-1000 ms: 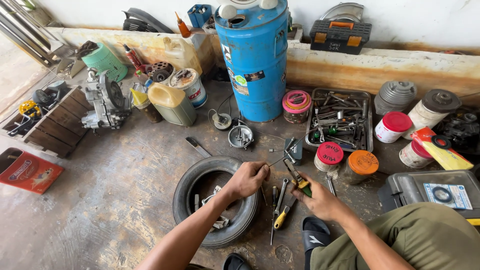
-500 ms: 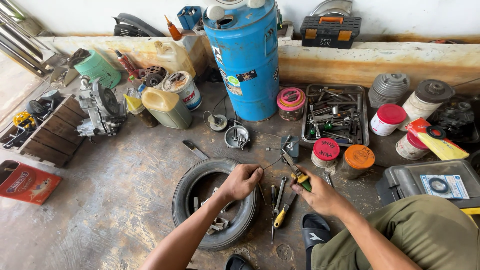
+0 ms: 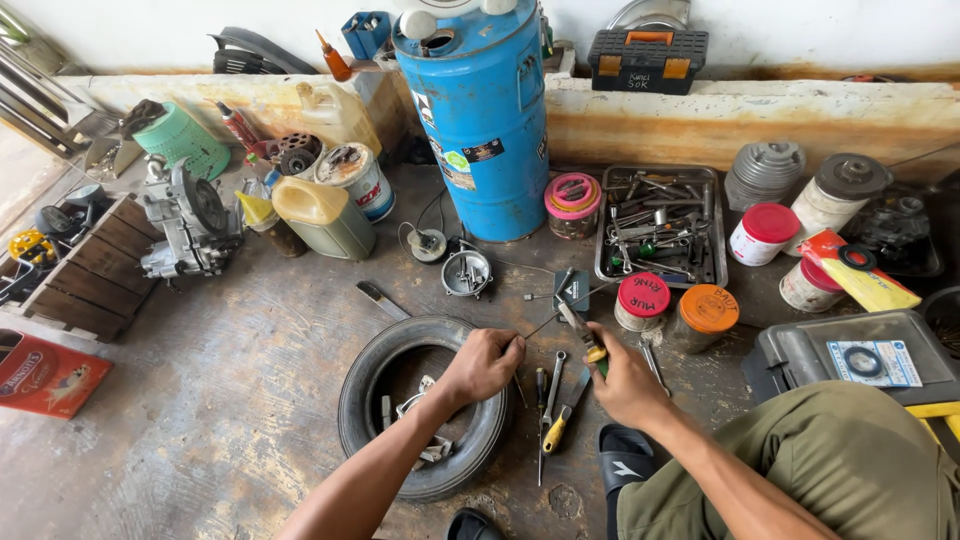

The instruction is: Repairing and adjusting a motorcycle cable using pliers while working on a wheel assembly on the floor.

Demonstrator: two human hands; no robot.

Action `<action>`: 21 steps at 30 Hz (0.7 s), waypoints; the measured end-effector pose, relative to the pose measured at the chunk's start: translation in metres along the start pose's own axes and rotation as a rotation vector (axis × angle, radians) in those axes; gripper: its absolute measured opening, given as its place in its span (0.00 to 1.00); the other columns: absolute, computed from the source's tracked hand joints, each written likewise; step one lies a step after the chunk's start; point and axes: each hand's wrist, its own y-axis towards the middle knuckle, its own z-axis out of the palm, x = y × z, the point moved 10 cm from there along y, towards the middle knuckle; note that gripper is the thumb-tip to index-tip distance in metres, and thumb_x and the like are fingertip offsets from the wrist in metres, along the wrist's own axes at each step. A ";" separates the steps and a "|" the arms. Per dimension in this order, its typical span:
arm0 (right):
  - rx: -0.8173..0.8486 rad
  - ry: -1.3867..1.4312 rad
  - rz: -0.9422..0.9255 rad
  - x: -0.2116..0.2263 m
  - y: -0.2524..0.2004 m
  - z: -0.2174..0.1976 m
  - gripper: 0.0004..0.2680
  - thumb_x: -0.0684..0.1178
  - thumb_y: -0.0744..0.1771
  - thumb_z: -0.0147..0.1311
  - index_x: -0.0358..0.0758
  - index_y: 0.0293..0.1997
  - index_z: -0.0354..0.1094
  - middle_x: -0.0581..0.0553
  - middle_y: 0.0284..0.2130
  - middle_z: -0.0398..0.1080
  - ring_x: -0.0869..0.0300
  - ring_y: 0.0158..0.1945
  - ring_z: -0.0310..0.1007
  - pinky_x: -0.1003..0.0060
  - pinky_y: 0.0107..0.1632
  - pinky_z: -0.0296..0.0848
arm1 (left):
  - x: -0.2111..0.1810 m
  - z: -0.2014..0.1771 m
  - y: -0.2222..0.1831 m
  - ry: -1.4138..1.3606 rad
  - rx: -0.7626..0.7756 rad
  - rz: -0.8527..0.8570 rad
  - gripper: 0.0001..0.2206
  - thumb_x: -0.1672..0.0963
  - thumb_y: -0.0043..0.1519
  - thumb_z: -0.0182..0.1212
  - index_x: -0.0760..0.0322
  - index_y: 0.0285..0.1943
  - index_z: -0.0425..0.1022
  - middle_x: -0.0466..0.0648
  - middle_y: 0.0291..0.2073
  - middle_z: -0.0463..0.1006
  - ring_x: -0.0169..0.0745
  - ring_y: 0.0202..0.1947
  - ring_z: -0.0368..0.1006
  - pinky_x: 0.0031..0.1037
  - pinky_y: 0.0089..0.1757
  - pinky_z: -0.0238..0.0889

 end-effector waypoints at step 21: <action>0.228 0.314 -0.010 -0.003 -0.003 0.006 0.18 0.44 0.67 0.56 0.34 0.65 0.62 0.27 0.50 0.74 0.41 0.55 0.74 0.43 0.60 0.68 | -0.012 -0.008 0.006 -0.424 0.090 -0.157 0.22 0.50 0.74 0.43 0.71 0.57 0.79 0.60 0.41 0.84 0.50 0.45 0.81 0.38 0.51 0.70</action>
